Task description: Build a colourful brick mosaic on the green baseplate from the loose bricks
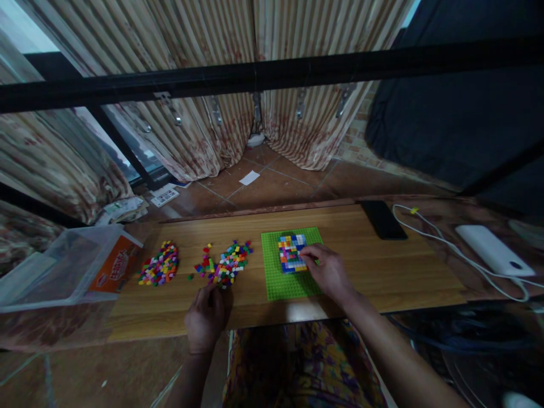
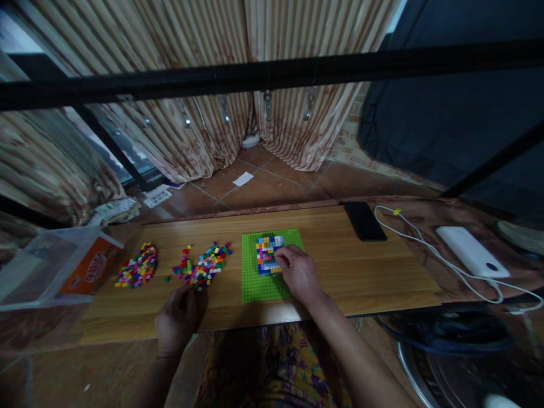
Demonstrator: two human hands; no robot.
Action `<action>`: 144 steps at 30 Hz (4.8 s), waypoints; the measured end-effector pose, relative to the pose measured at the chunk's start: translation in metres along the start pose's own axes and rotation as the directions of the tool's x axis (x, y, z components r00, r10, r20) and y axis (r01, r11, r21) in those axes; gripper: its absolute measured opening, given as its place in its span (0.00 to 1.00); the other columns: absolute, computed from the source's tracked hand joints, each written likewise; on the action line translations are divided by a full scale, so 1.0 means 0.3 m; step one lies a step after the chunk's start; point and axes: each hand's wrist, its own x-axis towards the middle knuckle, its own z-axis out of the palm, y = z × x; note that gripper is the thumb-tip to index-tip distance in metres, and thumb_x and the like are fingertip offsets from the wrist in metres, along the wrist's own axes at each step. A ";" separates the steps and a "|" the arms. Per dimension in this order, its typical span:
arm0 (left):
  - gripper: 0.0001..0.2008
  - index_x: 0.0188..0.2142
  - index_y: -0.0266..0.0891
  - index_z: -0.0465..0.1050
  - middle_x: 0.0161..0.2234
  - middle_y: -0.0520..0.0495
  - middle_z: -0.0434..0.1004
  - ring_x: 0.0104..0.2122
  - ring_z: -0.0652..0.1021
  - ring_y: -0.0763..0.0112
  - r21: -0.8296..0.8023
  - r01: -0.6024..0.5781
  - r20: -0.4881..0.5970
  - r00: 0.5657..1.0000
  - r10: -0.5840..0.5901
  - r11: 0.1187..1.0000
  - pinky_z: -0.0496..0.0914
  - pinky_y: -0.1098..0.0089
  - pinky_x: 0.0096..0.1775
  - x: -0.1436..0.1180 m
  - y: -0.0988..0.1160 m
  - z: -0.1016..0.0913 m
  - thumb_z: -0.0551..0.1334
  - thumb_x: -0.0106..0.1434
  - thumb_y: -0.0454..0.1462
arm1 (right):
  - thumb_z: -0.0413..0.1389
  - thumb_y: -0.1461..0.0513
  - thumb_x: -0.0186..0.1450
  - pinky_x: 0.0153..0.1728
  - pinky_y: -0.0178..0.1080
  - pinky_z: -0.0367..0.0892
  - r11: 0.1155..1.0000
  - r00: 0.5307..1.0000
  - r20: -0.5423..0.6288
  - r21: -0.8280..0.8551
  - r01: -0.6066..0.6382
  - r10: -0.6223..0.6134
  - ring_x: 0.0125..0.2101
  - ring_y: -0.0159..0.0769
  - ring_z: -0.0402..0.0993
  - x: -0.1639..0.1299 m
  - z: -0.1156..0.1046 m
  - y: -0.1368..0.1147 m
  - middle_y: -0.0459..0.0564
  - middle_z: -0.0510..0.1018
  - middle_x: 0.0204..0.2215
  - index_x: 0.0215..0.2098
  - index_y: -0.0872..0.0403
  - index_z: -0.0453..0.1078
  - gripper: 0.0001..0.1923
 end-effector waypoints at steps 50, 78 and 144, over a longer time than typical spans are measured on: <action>0.08 0.38 0.39 0.73 0.35 0.46 0.79 0.33 0.79 0.68 -0.025 0.012 -0.008 1.000 -0.013 1.000 0.68 0.74 0.32 -0.007 -0.006 0.007 0.56 0.63 0.38 | 0.53 0.62 0.65 0.43 0.42 0.67 0.950 0.991 -0.016 -0.286 0.125 -0.135 0.41 0.40 0.68 -0.023 0.063 0.049 0.51 0.75 0.40 0.38 0.52 0.75 0.09; 0.10 0.39 0.40 0.72 0.35 0.45 0.79 0.34 0.79 0.67 -0.066 0.066 0.042 0.997 -0.063 0.996 0.69 0.72 0.34 -0.008 0.022 -0.009 0.54 0.63 0.39 | 0.51 0.61 0.67 0.38 0.39 0.64 0.932 0.959 -0.010 -0.242 0.271 -0.282 0.34 0.38 0.68 -0.033 0.060 0.064 0.48 0.80 0.33 0.36 0.50 0.76 0.11; 0.21 0.58 0.38 0.58 0.55 0.40 0.67 0.55 0.67 0.62 -0.174 0.082 0.015 0.997 -0.080 0.981 0.64 0.56 0.56 0.119 -0.064 0.023 0.49 0.66 0.32 | 0.50 0.72 0.62 0.45 0.40 0.60 0.706 0.528 0.630 0.045 0.706 -0.569 0.41 0.39 0.65 0.361 0.659 -0.378 0.51 0.77 0.35 0.38 0.54 0.75 0.14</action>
